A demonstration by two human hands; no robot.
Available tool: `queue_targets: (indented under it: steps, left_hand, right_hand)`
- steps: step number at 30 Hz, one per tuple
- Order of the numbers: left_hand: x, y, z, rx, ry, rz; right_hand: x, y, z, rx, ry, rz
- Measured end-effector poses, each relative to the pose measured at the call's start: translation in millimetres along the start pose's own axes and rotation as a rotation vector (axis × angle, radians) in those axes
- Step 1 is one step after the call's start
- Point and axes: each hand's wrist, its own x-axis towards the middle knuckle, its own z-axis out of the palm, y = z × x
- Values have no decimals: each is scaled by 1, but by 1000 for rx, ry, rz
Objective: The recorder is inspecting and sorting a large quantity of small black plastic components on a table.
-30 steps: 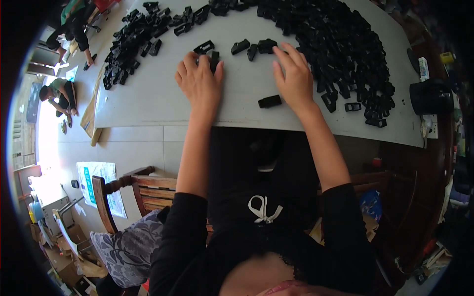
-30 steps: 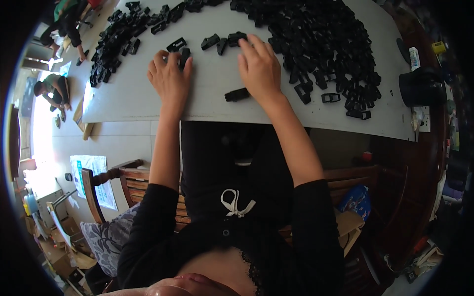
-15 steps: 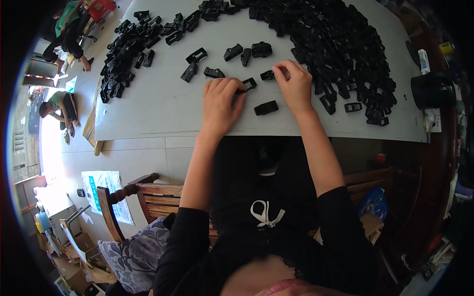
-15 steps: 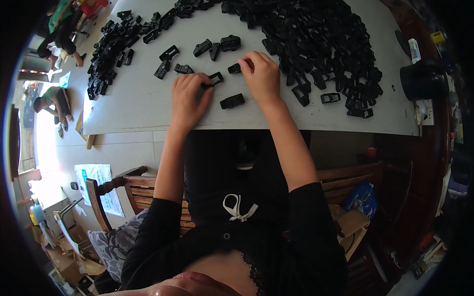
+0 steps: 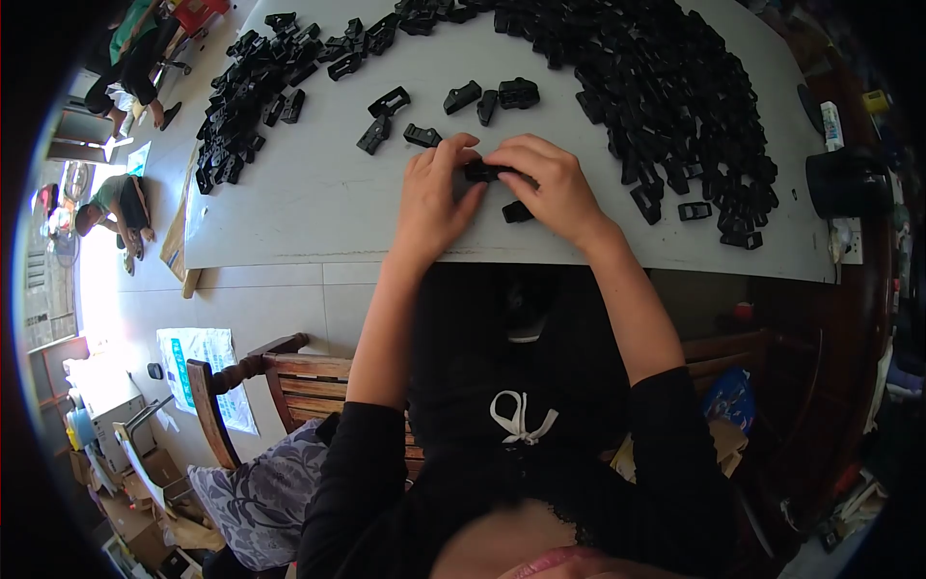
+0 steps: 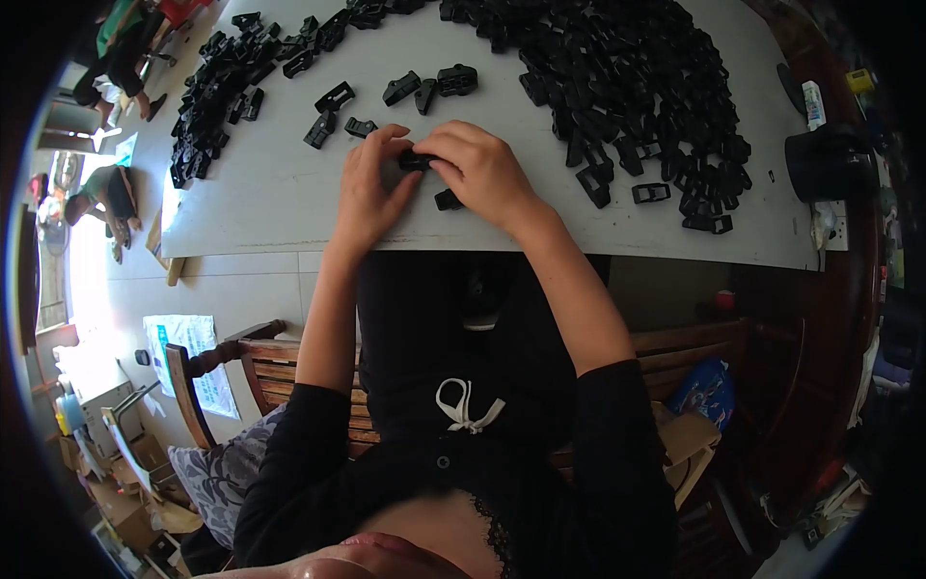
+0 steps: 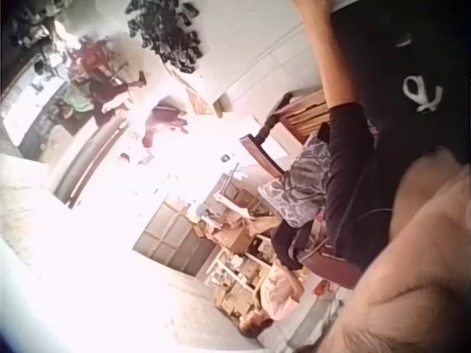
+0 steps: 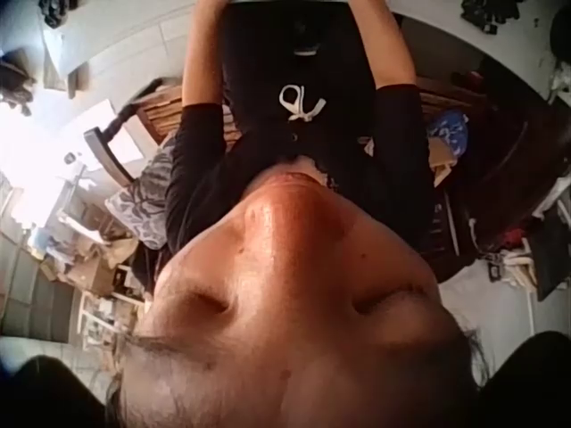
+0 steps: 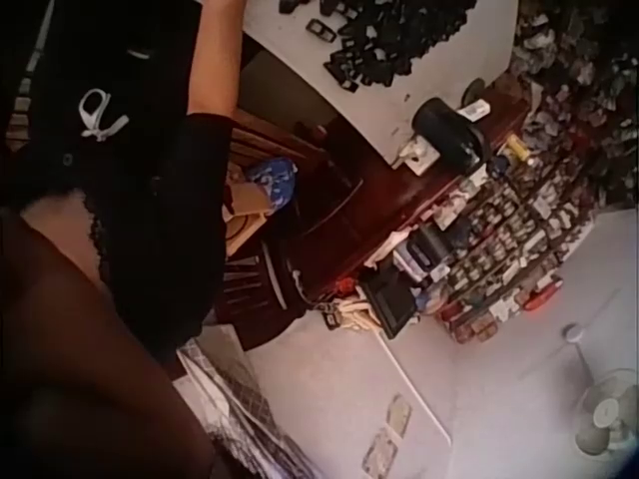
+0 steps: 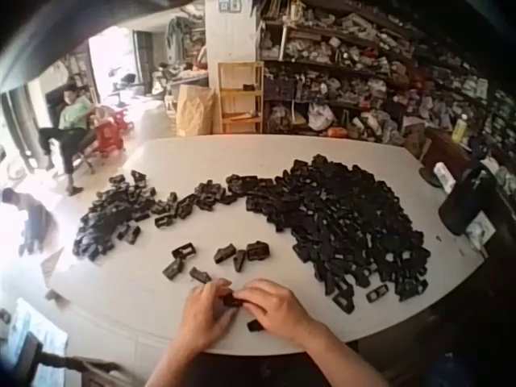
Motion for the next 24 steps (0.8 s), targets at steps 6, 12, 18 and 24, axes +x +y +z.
queue_targets:
  steps: [6, 12, 18, 24]
  left_hand:
    - [0, 1, -3, -14, -6, 1]
    - [-8, 4, -7, -44, -49, 8]
    - [-16, 1, -9, -130, 57, -22]
    - [5, -4, -20, 110, 222, -508]
  right_hand:
    - [-1, -2, 1, -311, -42, -213]
    - [-16, -8, -6, -380, -144, -120]
    - [-27, -12, -4, -440, -205, -120]
    - [-24, -2, -2, -259, -154, -184]
